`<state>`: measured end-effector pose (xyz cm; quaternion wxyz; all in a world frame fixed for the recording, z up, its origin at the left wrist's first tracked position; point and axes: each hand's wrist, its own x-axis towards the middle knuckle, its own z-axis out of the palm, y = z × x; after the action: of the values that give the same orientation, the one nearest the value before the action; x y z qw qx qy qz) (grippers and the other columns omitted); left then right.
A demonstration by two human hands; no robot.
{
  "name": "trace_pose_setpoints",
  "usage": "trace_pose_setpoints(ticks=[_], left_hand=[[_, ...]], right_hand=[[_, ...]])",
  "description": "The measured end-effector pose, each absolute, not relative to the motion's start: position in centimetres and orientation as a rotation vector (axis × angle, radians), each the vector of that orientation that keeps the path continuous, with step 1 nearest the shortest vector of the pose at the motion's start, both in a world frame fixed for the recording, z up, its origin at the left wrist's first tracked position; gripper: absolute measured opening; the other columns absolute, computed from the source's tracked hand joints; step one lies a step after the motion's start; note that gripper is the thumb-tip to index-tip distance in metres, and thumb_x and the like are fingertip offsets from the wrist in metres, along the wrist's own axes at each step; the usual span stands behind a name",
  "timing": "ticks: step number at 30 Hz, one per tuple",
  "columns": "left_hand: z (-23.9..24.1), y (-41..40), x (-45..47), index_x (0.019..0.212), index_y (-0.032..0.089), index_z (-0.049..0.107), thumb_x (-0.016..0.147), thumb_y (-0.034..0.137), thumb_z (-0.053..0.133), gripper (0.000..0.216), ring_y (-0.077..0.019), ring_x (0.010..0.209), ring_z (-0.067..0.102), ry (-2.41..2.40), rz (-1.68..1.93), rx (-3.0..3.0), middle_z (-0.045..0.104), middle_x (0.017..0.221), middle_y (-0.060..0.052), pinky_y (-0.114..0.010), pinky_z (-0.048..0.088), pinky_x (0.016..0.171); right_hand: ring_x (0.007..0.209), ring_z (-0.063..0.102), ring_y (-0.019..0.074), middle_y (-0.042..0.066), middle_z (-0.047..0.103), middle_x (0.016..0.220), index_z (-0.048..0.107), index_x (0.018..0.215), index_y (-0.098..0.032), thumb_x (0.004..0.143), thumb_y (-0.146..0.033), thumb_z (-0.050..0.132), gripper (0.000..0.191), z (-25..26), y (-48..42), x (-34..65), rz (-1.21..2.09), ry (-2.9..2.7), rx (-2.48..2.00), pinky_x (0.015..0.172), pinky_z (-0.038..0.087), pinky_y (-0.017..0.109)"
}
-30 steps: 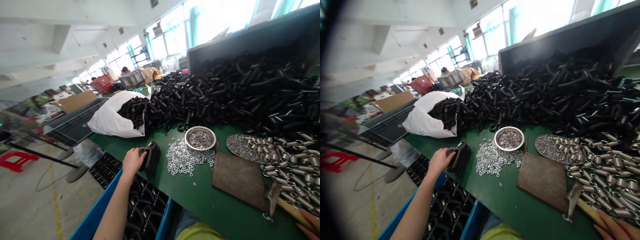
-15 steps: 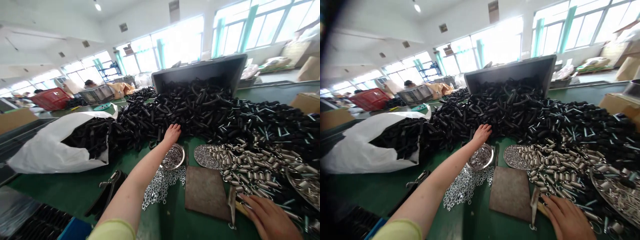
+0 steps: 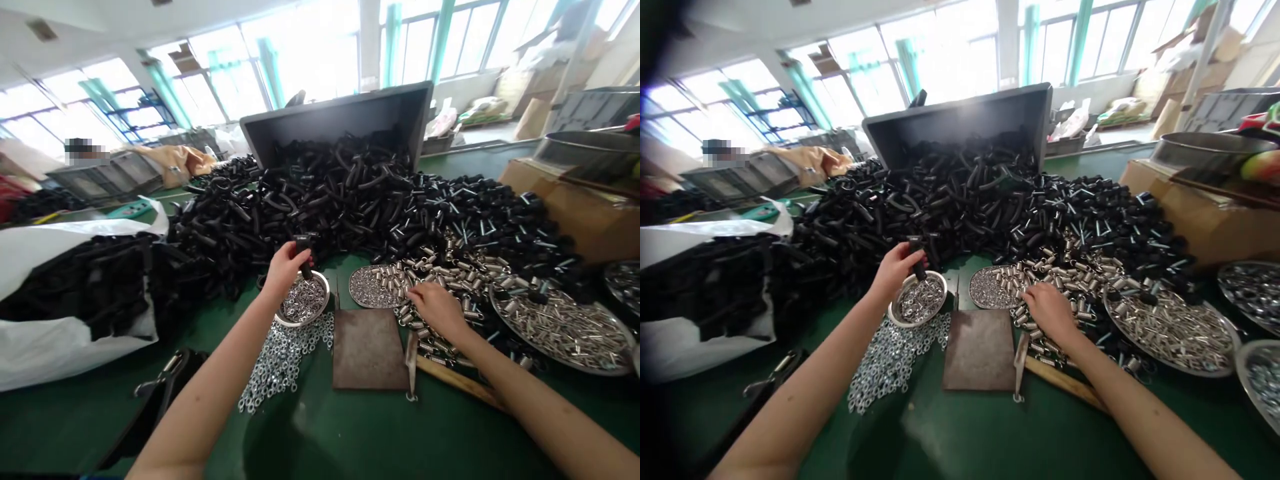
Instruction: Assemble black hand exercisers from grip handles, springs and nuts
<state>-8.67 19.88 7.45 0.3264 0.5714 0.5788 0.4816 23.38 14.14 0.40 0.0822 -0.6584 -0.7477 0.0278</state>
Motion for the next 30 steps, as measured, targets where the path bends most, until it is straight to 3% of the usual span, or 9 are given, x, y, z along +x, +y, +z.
trace_pose_setpoints(ticks=[4, 10, 14, 17, 22, 25, 30], left_hand=[[6.2, 11.8, -10.0, 0.093, 0.015, 0.057, 0.068, 0.031, 0.063, 0.03, -0.0143, 0.069, 0.058, 1.29, 1.302, 0.951, 0.058, 0.073, 0.0, -0.031, 0.05, 0.071], [1.7, 3.8, -11.9, 0.093, 0.015, 0.061, 0.067, 0.028, 0.061, 0.029, -0.0101, 0.054, 0.05, 1.578, 1.27, 0.918, 0.054, 0.062, 0.003, -0.023, 0.041, 0.055], [-0.9, 2.3, -11.7, 0.085, 0.016, 0.066, 0.071, 0.021, 0.059, 0.016, -0.0167, 0.072, 0.059, 1.885, 0.993, 1.372, 0.063, 0.075, -0.003, -0.028, 0.045, 0.07], [-1.5, 2.9, -10.5, 0.089, 0.019, 0.067, 0.073, 0.009, 0.05, 0.025, -0.0177, 0.087, 0.059, 1.973, 0.757, 1.786, 0.064, 0.09, -0.005, -0.028, 0.044, 0.081], [-1.5, 4.8, -8.4, 0.091, 0.019, 0.064, 0.075, 0.005, 0.044, 0.029, -0.02, 0.097, 0.056, 2.137, 0.257, 2.112, 0.06, 0.103, -0.009, -0.028, 0.044, 0.083], [-1.6, 5.3, -8.1, 0.089, 0.018, 0.061, 0.077, 0.004, 0.04, 0.028, -0.0217, 0.097, 0.056, 2.16, 0.233, 2.121, 0.06, 0.103, -0.011, -0.03, 0.045, 0.081], [-1.2, 5.1, -8.5, 0.095, 0.018, 0.06, 0.073, 0.001, 0.042, 0.032, -0.0246, 0.099, 0.056, 2.117, 0.352, 2.111, 0.063, 0.1, -0.011, -0.036, 0.045, 0.083]], right_hand=[[0.087, 0.062, 0.0268, 0.014, 0.066, 0.093, 0.066, 0.086, -0.014, 0.086, -0.046, 0.044, 0.039, 0.3, 16.3, 21.3, 0.102, -2.272, -2.047, 0.068, 0.043, 0.034], [0.085, 0.063, 0.0328, 0.02, 0.067, 0.089, 0.066, 0.085, -0.009, 0.079, -0.024, 0.049, 0.024, 0.2, 17.2, 20.6, 0.183, -2.337, -2.089, 0.068, 0.043, 0.039], [0.094, 0.06, 0.0334, 0.021, 0.064, 0.098, 0.064, 0.086, -0.01, 0.075, -0.02, 0.049, 0.021, 0.2, 17.1, 21.0, 0.256, -2.295, -2.047, 0.073, 0.042, 0.04], [0.097, 0.058, 0.0339, 0.021, 0.063, 0.102, 0.061, 0.094, -0.01, 0.078, -0.025, 0.047, 0.026, 0.3, 17.1, 21.5, 0.358, -2.209, -1.983, 0.077, 0.041, 0.043], [0.088, 0.06, 0.0216, 0.011, 0.065, 0.097, 0.055, 0.104, -0.014, 0.083, -0.032, 0.045, 0.03, 0.7, 16.1, 22.4, 0.678, -2.037, -1.779, 0.076, 0.046, 0.034], [0.08, 0.061, 0.017, 0.007, 0.064, 0.091, 0.055, 0.102, -0.017, 0.083, -0.038, 0.047, 0.03, 1.4, 14.2, 22.3, 1.013, -1.789, -1.583, 0.068, 0.048, 0.029], [0.07, 0.055, 0.0129, 0.0, 0.057, 0.08, 0.059, 0.092, -0.021, 0.07, -0.037, 0.069, 0.029, 2.5, 10.4, 21.2, 1.584, -1.181, -1.136, 0.062, 0.046, 0.027]])
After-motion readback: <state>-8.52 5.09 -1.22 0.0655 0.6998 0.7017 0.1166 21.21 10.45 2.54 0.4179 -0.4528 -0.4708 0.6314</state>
